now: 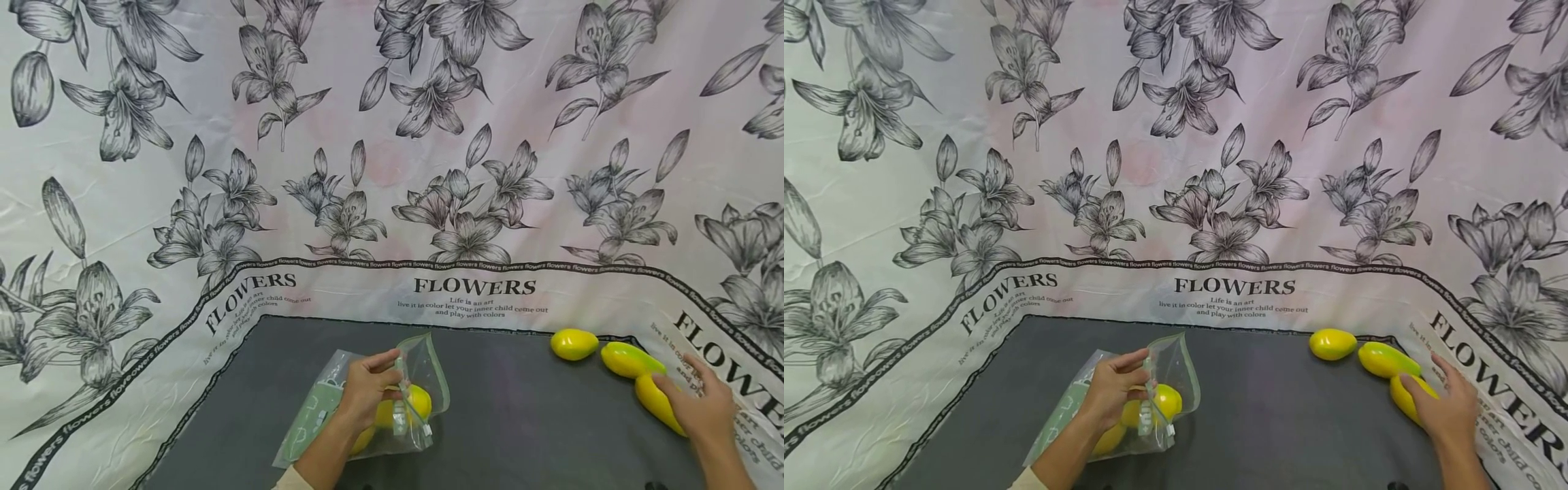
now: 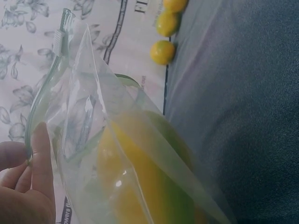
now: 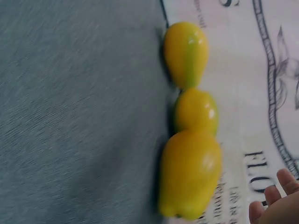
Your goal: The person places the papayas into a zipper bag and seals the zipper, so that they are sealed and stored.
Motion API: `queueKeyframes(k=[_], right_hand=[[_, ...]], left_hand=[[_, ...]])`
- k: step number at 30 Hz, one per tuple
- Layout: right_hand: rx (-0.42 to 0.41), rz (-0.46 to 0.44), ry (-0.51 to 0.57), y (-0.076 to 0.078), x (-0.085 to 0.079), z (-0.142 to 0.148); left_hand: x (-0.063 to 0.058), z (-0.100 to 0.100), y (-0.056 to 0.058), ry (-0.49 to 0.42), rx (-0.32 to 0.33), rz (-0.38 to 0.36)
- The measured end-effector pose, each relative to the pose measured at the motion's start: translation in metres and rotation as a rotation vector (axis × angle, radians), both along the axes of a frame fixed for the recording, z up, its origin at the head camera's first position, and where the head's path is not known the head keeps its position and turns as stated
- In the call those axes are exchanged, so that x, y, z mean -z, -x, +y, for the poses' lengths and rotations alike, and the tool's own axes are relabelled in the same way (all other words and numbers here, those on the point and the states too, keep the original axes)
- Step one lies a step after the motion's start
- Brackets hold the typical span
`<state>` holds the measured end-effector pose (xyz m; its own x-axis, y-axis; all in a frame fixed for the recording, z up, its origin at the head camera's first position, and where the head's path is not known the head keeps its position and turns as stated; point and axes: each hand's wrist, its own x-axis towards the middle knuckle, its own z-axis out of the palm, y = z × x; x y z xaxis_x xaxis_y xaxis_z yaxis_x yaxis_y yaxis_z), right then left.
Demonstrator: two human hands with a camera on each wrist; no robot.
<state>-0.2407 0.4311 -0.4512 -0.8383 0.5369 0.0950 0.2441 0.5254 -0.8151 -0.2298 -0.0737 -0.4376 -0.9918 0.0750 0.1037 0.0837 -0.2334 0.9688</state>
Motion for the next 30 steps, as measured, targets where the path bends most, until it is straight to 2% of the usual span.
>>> queueKeyframes(k=[4,9,12,17,22,26,30], right_hand=[[0.110,-0.062,0.015,0.006,0.022,0.017],[0.164,-0.108,0.025,0.010,0.046,0.034],[0.180,-0.153,0.043,0.010,0.051,0.035],[0.216,-0.194,0.144,0.004,0.055,0.032],[0.193,-0.230,0.194,-0.001,0.062,0.037],[0.138,-0.275,0.192,-0.003,0.070,0.044],[0.105,-0.279,0.178,-0.002,0.075,0.047]], left_hand=[[0.002,0.000,0.001,0.003,0.001,-0.014],[0.002,-0.001,0.000,0.000,0.014,-0.011],[0.002,-0.001,-0.001,-0.004,0.019,-0.006],[0.001,-0.001,-0.002,0.004,0.021,-0.008],[0.000,0.000,-0.003,0.000,0.017,-0.011],[0.001,0.001,-0.003,-0.003,0.014,-0.016],[0.002,0.002,-0.002,-0.003,0.014,-0.016]])
